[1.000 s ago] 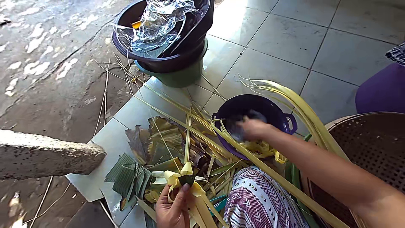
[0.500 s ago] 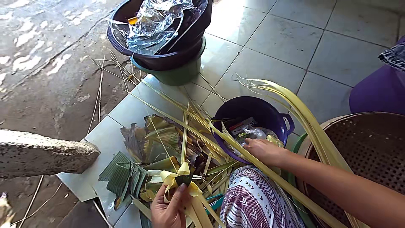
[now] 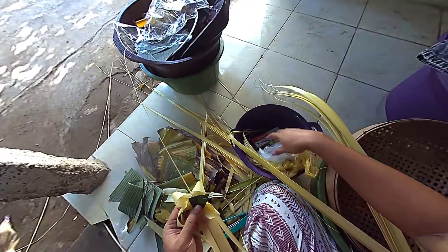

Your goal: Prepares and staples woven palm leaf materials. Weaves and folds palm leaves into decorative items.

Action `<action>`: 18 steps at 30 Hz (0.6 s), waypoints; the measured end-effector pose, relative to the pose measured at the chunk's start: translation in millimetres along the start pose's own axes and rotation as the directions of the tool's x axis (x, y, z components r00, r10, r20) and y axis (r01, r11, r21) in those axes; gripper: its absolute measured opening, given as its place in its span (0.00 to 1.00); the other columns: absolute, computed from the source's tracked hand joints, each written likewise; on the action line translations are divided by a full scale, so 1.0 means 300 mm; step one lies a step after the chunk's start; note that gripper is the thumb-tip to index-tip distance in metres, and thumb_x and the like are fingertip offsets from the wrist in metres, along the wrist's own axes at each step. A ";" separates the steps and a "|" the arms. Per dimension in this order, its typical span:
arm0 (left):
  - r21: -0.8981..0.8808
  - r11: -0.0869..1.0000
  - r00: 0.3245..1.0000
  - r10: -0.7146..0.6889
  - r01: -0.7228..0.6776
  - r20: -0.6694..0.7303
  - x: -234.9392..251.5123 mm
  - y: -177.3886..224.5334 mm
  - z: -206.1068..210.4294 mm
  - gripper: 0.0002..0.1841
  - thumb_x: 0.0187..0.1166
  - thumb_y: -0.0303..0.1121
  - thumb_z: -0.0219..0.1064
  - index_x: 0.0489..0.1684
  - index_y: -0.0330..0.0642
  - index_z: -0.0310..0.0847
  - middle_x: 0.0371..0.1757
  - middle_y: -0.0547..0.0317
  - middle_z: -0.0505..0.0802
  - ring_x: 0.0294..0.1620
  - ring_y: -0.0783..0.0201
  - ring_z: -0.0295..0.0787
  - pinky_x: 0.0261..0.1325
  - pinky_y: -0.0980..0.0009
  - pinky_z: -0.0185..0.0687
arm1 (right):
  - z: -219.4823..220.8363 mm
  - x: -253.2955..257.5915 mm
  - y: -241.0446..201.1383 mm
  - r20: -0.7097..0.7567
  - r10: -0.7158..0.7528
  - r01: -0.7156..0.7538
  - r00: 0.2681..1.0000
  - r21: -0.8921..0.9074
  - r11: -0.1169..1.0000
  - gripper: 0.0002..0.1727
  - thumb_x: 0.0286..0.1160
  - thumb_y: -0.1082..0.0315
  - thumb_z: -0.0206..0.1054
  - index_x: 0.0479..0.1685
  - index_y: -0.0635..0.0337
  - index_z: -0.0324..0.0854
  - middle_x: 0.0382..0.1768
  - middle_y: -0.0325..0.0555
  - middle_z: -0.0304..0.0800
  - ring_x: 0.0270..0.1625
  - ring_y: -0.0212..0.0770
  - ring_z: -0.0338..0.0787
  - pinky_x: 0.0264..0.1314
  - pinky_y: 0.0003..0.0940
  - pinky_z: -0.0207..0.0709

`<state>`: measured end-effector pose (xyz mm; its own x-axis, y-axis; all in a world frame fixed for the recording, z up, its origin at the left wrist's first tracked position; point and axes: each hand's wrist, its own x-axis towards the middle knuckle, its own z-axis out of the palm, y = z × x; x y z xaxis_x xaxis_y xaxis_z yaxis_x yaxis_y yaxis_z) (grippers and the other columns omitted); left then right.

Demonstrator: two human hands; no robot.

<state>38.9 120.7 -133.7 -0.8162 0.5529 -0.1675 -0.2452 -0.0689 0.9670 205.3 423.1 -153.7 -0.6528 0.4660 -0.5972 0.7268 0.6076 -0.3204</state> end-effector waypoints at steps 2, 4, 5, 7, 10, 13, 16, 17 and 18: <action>0.008 1.000 1.000 0.009 -0.009 -0.004 0.000 0.000 0.000 0.16 0.72 0.13 0.55 0.40 0.43 0.85 0.33 0.69 0.96 0.33 0.77 0.93 0.40 0.79 0.92 | -0.018 -0.013 -0.017 -0.298 -0.082 0.090 0.951 0.013 0.996 0.26 0.72 0.65 0.77 0.69 0.66 0.82 0.69 0.69 0.80 0.71 0.72 0.79 0.69 0.70 0.73; 0.012 1.000 1.000 0.020 -0.020 0.002 0.002 0.001 -0.006 0.16 0.72 0.13 0.55 0.40 0.43 0.85 0.33 0.69 0.96 0.34 0.77 0.93 0.41 0.78 0.92 | -0.041 -0.062 -0.073 -0.388 -0.126 0.139 0.913 0.006 0.990 0.11 0.70 0.78 0.72 0.51 0.68 0.86 0.53 0.64 0.85 0.59 0.65 0.86 0.61 0.62 0.80; 0.015 1.000 1.000 0.021 -0.021 0.009 0.003 0.005 -0.008 0.16 0.71 0.13 0.55 0.40 0.44 0.85 0.33 0.69 0.96 0.34 0.76 0.94 0.41 0.78 0.92 | -0.043 -0.092 -0.098 -0.291 -0.129 0.140 0.948 0.017 0.990 0.06 0.73 0.79 0.69 0.44 0.67 0.88 0.44 0.61 0.89 0.50 0.61 0.89 0.55 0.60 0.83; 0.012 1.000 0.997 0.019 -0.020 0.077 0.006 0.017 -0.018 0.17 0.68 0.14 0.57 0.39 0.47 0.87 0.34 0.71 0.97 0.35 0.77 0.93 0.42 0.78 0.92 | -0.014 -0.102 -0.120 0.086 -0.075 0.079 0.993 -0.040 0.996 0.08 0.79 0.77 0.64 0.42 0.69 0.89 0.39 0.59 0.91 0.46 0.57 0.91 0.54 0.59 0.81; -0.002 1.000 0.948 0.017 -0.017 0.319 0.024 0.037 -0.015 0.14 0.65 0.26 0.72 0.41 0.60 0.93 0.40 0.74 0.98 0.41 0.79 0.93 0.46 0.78 0.91 | 0.069 -0.029 -0.075 0.263 0.067 -0.023 0.962 -0.167 0.986 0.13 0.83 0.77 0.59 0.59 0.72 0.84 0.58 0.69 0.87 0.65 0.69 0.85 0.67 0.71 0.72; 0.050 0.996 0.861 0.041 -0.077 0.507 0.063 0.018 0.040 0.12 0.65 0.35 0.76 0.44 0.64 0.94 0.43 0.77 0.97 0.44 0.79 0.93 0.49 0.77 0.91 | 0.082 0.052 -0.011 -0.019 -0.072 0.069 0.997 -0.121 0.990 0.39 0.75 0.84 0.59 0.89 0.47 0.66 0.84 0.62 0.69 0.64 0.72 0.86 0.62 0.74 0.76; 0.059 0.993 0.802 0.044 -0.099 0.595 0.091 -0.007 0.114 0.09 0.68 0.32 0.74 0.44 0.55 0.92 0.42 0.73 0.96 0.43 0.77 0.92 0.49 0.76 0.91 | -0.002 0.092 -0.011 -0.104 -0.113 0.097 0.988 -0.151 0.984 0.48 0.66 0.86 0.69 0.92 0.47 0.61 0.93 0.54 0.54 0.69 0.69 0.84 0.64 0.68 0.78; 0.052 0.994 0.794 0.043 -0.093 0.606 0.095 -0.012 0.130 0.09 0.69 0.30 0.73 0.44 0.53 0.91 0.41 0.72 0.95 0.43 0.77 0.93 0.48 0.75 0.91 | -0.025 0.088 -0.006 -0.116 -0.120 0.103 0.986 -0.137 0.985 0.41 0.67 0.84 0.71 0.86 0.52 0.70 0.86 0.55 0.67 0.73 0.66 0.82 0.70 0.67 0.76; 0.047 0.995 0.790 0.044 -0.092 0.611 0.097 -0.017 0.138 0.09 0.69 0.30 0.72 0.45 0.52 0.91 0.41 0.72 0.95 0.42 0.76 0.93 0.48 0.76 0.91 | -0.041 0.077 0.001 -0.139 -0.129 0.113 0.982 -0.119 0.986 0.31 0.69 0.82 0.71 0.76 0.55 0.80 0.75 0.56 0.81 0.71 0.63 0.84 0.71 0.66 0.75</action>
<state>38.0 171.7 -135.6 -0.3361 0.9414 0.0278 -0.1442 -0.0806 0.9863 187.8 441.9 -158.6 -0.7647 0.4685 -0.4425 0.6177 0.7284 -0.2964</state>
